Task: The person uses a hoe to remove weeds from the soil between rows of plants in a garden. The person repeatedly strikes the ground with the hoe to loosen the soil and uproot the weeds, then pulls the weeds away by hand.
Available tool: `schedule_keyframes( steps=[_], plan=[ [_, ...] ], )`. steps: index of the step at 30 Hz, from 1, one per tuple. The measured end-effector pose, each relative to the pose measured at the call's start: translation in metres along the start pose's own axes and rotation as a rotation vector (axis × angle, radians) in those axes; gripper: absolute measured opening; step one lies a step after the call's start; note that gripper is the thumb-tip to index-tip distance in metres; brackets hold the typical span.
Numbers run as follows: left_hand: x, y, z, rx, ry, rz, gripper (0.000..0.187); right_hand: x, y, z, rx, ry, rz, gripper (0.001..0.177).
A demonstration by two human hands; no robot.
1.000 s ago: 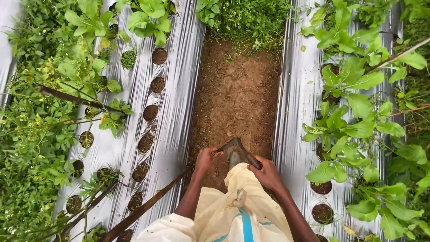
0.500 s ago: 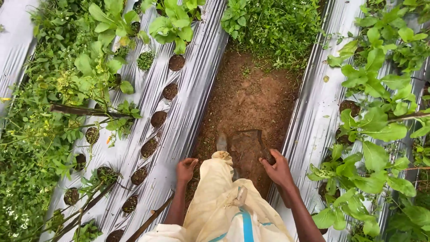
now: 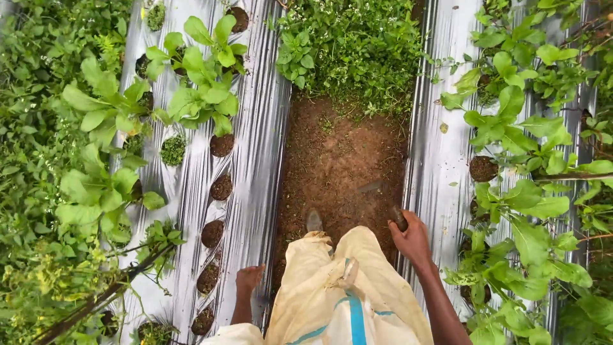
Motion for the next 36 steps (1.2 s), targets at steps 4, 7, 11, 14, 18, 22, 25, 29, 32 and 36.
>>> schedule_keyframes(
  steps=[4,7,11,14,18,22,25,29,32,36],
  plan=[
    [-0.063,0.140,-0.007,0.138,0.007,0.598,0.045,-0.011,0.026,-0.057,0.078,0.125,-0.106,0.018],
    [-0.073,0.224,-0.032,0.262,0.023,0.670,0.049,-0.020,0.028,-0.105,0.102,0.165,-0.175,0.022],
    [-0.082,0.323,-0.024,0.299,-0.025,0.661,0.040,-0.017,-0.005,-0.184,0.317,0.033,-0.344,0.041],
    [-0.104,0.388,0.020,0.274,-0.017,0.747,0.033,0.052,0.043,-0.277,0.482,-0.069,-0.475,0.061],
    [-0.080,0.455,-0.008,0.338,-0.001,0.809,0.024,0.170,0.084,-0.389,0.570,-0.057,-0.515,0.039],
    [-0.065,0.519,-0.065,0.472,0.062,0.876,0.021,0.329,0.152,-0.451,0.626,-0.143,-0.511,0.044],
    [-0.061,0.559,-0.133,0.576,0.143,0.871,0.018,0.464,0.214,-0.472,0.654,-0.186,-0.495,0.044],
    [-0.045,0.589,-0.227,0.681,0.220,0.859,0.020,0.573,0.284,-0.475,0.549,-0.277,-0.132,0.059],
    [-0.038,0.603,-0.281,0.742,0.314,0.916,0.018,0.643,0.375,-0.494,0.292,-0.070,-0.129,0.058],
    [-0.037,0.617,-0.321,0.807,0.377,0.984,0.019,0.658,0.388,-0.510,0.339,-0.073,0.083,0.058]
  ],
)
Point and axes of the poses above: each hand's wrist, its own z-axis away from the middle knuckle, its own x-axis out of the palm, y = z × x, the point moved 10 cm from there along -z, towards the middle knuckle, and after that the axes turned 9 degrees about y, right-handed, at the moved point
